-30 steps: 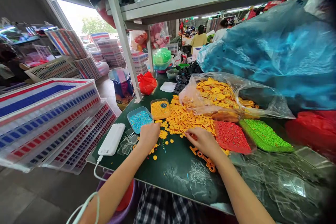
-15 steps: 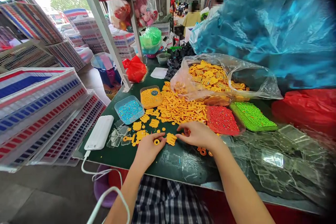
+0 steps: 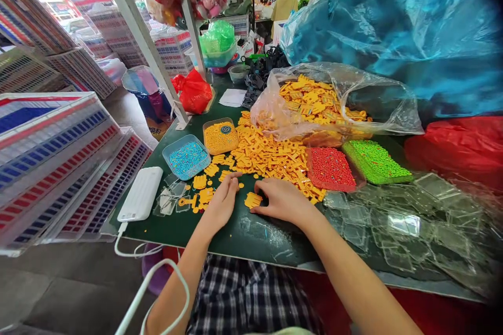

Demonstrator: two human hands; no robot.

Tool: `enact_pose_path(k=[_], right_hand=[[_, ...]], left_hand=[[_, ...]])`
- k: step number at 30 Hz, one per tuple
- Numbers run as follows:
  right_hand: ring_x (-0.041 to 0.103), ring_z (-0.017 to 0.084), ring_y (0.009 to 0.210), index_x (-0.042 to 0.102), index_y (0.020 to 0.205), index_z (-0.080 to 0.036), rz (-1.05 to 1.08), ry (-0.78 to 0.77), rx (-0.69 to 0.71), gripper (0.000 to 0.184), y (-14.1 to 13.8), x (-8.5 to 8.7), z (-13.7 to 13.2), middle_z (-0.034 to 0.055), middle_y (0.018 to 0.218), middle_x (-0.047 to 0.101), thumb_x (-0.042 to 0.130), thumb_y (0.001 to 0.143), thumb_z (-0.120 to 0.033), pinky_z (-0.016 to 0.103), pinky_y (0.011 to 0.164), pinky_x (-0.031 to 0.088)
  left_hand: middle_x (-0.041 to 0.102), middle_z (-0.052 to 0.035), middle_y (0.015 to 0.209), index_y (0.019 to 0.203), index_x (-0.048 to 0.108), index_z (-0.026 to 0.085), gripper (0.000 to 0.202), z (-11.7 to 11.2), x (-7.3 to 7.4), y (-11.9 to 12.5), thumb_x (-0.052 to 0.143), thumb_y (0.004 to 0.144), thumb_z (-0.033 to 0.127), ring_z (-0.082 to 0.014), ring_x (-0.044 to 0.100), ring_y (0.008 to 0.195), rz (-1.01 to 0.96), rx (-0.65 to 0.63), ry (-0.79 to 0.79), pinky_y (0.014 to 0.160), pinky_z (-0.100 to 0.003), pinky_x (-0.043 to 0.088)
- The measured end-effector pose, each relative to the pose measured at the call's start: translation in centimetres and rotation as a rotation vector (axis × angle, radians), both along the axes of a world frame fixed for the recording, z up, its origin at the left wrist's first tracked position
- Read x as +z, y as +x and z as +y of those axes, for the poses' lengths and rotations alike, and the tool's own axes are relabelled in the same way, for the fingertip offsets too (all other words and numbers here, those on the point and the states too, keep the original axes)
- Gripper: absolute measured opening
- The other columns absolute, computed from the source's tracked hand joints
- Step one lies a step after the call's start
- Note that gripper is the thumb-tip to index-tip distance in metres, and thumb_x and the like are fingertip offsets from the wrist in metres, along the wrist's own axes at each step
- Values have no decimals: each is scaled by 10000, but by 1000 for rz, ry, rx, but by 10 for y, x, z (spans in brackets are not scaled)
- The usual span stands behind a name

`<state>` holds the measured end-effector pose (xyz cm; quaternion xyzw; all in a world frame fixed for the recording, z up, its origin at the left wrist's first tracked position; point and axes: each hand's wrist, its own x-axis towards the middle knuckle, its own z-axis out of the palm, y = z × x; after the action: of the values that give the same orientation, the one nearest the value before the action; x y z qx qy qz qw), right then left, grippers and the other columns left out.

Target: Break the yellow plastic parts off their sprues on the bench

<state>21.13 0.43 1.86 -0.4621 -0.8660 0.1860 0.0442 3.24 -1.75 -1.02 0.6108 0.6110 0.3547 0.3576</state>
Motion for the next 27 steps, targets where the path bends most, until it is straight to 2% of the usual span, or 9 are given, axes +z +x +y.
enact_pose_path(k=[4,10,19,21,24,27], right_hand=[[591,207,856,604,894,-178,23,2,36,308,-1,-3,0,49,910,652,764,762,-406,280,659,345],[577,203,825,589,857,-183,54,15,82,306,2,-7,2,39,869,641,764,759,-415,282,662,339],[569,193,812,606,909,-194,89,-2,54,311,5,-11,5,30,870,634,758,762,-422,278,676,349],[567,193,811,604,900,-196,95,-2,54,307,5,-12,5,28,870,634,757,760,-423,279,676,352],[567,196,810,599,882,-195,86,1,51,299,5,-12,5,31,868,634,754,762,-421,283,671,354],[574,201,825,595,900,-196,84,2,56,276,5,-13,5,40,893,639,731,784,-406,290,685,368]], left_hand=[[604,-31,890,1214,574,181,348,0,-3,5,419,968,372,-157,585,830,-48,-16,39,778,-274,496],[642,-52,879,1124,632,164,350,-4,-8,5,560,878,403,-162,644,780,-170,-43,22,719,-278,528],[637,-15,740,910,715,176,208,-6,-10,2,608,819,329,-124,567,618,30,-3,98,586,-240,475],[639,-9,729,885,712,184,156,-5,-9,4,623,821,294,-135,569,642,138,-6,131,620,-251,477],[676,-27,783,805,698,192,108,-4,-5,5,644,832,281,-192,601,796,341,-24,200,773,-323,484],[706,-46,948,888,708,213,144,-6,4,-3,636,859,334,-233,603,956,406,-11,266,903,-387,452]])
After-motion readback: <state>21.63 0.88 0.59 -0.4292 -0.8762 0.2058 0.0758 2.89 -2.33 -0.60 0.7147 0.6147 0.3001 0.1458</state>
